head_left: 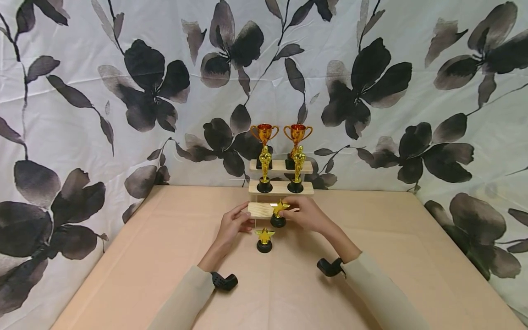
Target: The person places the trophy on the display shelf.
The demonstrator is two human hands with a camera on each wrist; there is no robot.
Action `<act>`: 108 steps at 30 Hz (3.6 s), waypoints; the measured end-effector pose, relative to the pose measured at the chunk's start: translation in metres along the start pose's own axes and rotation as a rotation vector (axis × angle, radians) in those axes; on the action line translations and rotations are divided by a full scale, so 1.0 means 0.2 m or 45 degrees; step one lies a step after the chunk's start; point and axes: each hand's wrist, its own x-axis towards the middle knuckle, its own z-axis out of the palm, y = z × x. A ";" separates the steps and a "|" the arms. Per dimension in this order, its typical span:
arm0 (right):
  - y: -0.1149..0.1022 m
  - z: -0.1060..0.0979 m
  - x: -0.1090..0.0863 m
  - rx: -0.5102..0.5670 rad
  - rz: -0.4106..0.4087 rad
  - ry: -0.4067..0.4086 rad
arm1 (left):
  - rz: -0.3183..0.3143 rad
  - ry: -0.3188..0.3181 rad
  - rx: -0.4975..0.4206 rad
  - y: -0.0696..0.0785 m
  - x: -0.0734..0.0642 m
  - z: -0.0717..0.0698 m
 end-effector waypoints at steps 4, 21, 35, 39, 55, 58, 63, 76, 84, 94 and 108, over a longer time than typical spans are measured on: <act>0.00 0.00 0.03 -0.019 0.027 -0.016 | 0.008 -0.006 0.002 0.00 0.00 0.00; -0.01 0.03 0.19 -0.145 0.025 -0.001 | 0.003 -0.006 0.028 0.00 0.01 0.00; 0.01 0.06 0.23 -0.111 0.065 -0.008 | 0.001 -0.016 0.032 -0.01 0.02 0.01; 0.01 0.06 0.24 -0.107 0.054 -0.001 | 0.004 -0.013 0.027 -0.01 0.02 0.01; 0.03 0.08 0.26 -0.085 0.099 -0.012 | 0.004 -0.017 0.041 -0.01 0.03 0.03; 0.02 0.09 0.25 -0.083 0.119 -0.004 | 0.003 -0.015 0.029 -0.01 0.03 0.03; 0.02 0.09 0.25 -0.058 0.133 0.016 | -0.002 -0.012 0.023 -0.02 0.03 0.03; 0.05 0.06 0.18 -0.001 0.142 0.032 | -0.001 -0.006 0.042 0.00 0.02 0.02; 0.04 0.02 0.09 0.058 0.096 0.057 | -0.002 0.009 0.025 -0.01 0.01 0.01; 0.00 -0.01 -0.03 0.120 0.066 0.085 | -0.003 -0.003 0.049 0.00 0.01 0.00; 0.00 0.01 -0.15 0.189 0.000 0.020 | 0.000 0.011 0.036 0.01 -0.01 0.00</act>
